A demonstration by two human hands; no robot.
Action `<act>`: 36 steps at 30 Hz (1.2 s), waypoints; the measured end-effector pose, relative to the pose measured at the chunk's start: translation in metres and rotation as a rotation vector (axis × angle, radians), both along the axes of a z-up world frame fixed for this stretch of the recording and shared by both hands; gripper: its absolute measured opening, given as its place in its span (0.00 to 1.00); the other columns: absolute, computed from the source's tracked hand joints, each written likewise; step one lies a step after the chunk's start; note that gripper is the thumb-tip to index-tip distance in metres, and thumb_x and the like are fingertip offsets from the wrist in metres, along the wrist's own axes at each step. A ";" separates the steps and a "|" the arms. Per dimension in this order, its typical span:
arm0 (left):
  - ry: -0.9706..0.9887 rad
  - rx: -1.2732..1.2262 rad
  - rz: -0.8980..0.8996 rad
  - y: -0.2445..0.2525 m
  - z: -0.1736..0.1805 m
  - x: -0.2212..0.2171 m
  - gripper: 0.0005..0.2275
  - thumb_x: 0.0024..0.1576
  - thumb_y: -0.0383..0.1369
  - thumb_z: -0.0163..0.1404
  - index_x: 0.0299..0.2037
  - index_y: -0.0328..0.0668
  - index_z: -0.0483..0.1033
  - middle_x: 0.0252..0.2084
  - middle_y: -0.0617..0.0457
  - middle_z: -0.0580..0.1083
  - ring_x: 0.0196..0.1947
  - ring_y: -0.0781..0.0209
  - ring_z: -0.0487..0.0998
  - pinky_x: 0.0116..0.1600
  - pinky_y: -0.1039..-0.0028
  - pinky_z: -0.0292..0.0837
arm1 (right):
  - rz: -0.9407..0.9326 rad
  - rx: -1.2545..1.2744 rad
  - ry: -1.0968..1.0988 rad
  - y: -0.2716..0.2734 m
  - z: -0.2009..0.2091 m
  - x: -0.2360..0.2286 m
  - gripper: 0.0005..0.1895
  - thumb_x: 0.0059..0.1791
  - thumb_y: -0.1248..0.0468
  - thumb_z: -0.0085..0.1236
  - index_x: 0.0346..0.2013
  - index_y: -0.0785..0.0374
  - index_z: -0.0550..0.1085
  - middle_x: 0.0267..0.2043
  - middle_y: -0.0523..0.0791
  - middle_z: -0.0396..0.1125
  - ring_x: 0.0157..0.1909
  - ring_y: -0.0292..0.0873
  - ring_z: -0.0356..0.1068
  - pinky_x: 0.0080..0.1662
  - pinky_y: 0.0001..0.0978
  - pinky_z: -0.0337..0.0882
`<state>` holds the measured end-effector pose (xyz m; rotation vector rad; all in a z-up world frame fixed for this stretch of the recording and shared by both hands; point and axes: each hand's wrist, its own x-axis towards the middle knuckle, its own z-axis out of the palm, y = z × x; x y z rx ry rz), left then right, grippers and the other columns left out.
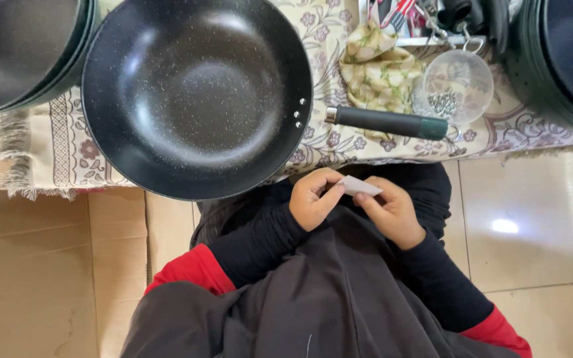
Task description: Assembling a frying pan by attaching the handle with screws and a screwdriver on a table.
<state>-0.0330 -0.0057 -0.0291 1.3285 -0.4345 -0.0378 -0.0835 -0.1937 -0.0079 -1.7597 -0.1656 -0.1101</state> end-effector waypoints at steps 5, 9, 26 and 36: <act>-0.075 -0.024 0.059 0.004 0.021 0.005 0.03 0.60 0.25 0.55 0.37 0.35 0.81 0.28 0.47 0.74 0.29 0.56 0.76 0.38 0.69 0.75 | 0.009 -0.089 -0.098 -0.005 0.015 0.007 0.02 0.51 0.70 0.61 0.35 0.68 0.78 0.30 0.47 0.72 0.32 0.41 0.71 0.38 0.34 0.72; -0.308 -0.123 0.052 0.011 0.064 0.001 0.02 0.57 0.27 0.59 0.37 0.37 0.83 0.33 0.48 0.78 0.31 0.51 0.79 0.39 0.66 0.78 | 0.076 -0.218 -0.168 -0.015 0.045 0.019 0.09 0.45 0.67 0.68 0.39 0.66 0.79 0.33 0.49 0.74 0.35 0.48 0.75 0.41 0.38 0.74; -0.683 0.293 0.119 0.087 0.132 0.051 0.02 0.64 0.26 0.51 0.41 0.35 0.74 0.36 0.46 0.74 0.34 0.49 0.75 0.39 0.62 0.68 | 0.165 -1.022 -0.026 -0.037 0.121 0.307 0.08 0.53 0.58 0.58 0.40 0.57 0.81 0.39 0.43 0.75 0.40 0.44 0.71 0.47 0.38 0.68; -0.828 0.606 0.248 0.093 0.167 0.087 0.07 0.66 0.23 0.48 0.34 0.38 0.72 0.32 0.50 0.69 0.28 0.52 0.67 0.35 0.66 0.62 | 0.010 -1.569 -0.603 -0.052 0.002 0.450 0.11 0.50 0.59 0.54 0.29 0.47 0.84 0.27 0.44 0.70 0.28 0.50 0.64 0.40 0.40 0.66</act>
